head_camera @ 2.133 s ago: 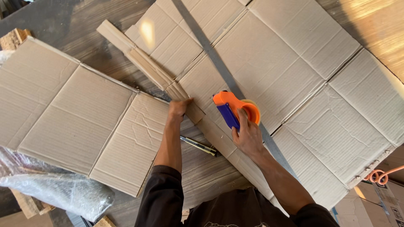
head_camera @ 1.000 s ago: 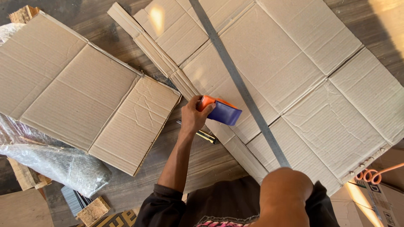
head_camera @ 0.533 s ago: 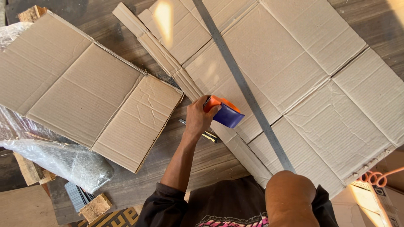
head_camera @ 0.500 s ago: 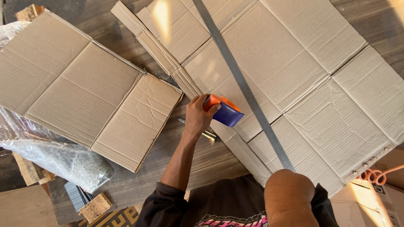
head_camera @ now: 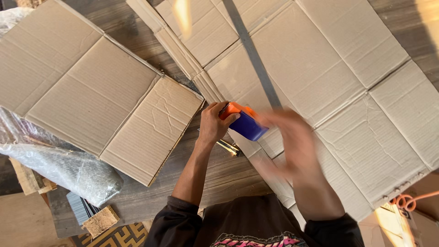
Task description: The person cuts a large cardboard sheet into smaller pieces using a utility knife and a metal ruler. They then apply clear packing tape to join the cut pieces together on a wooden work surface.
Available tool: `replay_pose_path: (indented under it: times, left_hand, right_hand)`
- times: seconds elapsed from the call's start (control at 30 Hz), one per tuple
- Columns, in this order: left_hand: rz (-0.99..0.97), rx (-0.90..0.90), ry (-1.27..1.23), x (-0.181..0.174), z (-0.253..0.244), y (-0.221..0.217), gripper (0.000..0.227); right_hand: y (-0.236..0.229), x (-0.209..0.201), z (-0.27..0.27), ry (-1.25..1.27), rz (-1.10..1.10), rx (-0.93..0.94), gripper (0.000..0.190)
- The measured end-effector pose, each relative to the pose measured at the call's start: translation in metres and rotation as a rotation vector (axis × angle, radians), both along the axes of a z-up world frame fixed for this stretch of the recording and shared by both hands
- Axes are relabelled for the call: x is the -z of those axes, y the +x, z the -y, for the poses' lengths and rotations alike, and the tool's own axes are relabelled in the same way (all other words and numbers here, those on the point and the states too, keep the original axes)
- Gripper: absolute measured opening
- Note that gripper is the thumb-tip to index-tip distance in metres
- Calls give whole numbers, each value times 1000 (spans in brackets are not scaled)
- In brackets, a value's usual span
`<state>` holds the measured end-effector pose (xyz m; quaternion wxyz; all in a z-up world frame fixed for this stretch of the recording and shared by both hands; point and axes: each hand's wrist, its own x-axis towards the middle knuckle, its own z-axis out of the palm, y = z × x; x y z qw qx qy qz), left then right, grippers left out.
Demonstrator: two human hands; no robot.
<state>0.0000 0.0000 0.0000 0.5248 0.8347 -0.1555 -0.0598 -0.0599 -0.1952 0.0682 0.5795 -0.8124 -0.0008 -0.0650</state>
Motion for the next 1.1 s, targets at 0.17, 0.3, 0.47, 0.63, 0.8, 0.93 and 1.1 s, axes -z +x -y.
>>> replay_pose_path:
  times: [0.17,0.3,0.47,0.63,0.8,0.93,1.1]
  left_hand:
    - [-28,21,-28,9,-16,16,54]
    - [-97,52,-84,18,-36,21,52]
    - [-194,43,-178,47,-57,30,55]
    - [-332,40,-204,53,-68,31,59]
    - [-337,34,-218,51,-70,31,61]
    - [-346,38,-215,58,-73,30,62]
    - [-326,85,-213,56,-74,20,62]
  right_hand:
    - [56,53,-5,-128,-25,-1,44]
    - [112,99,-16,-375,-10,-210,35]
    - [170,132,-48,-767,133,-415,40]
    - [196,192,-67,-1101,24,-570,52]
    - [189,189,-70,-1101,-25,-510,59]
    - [186,194,-69,-1060,-16,-502,63]
    - [173,202,-64,-1051,38,-480,69]
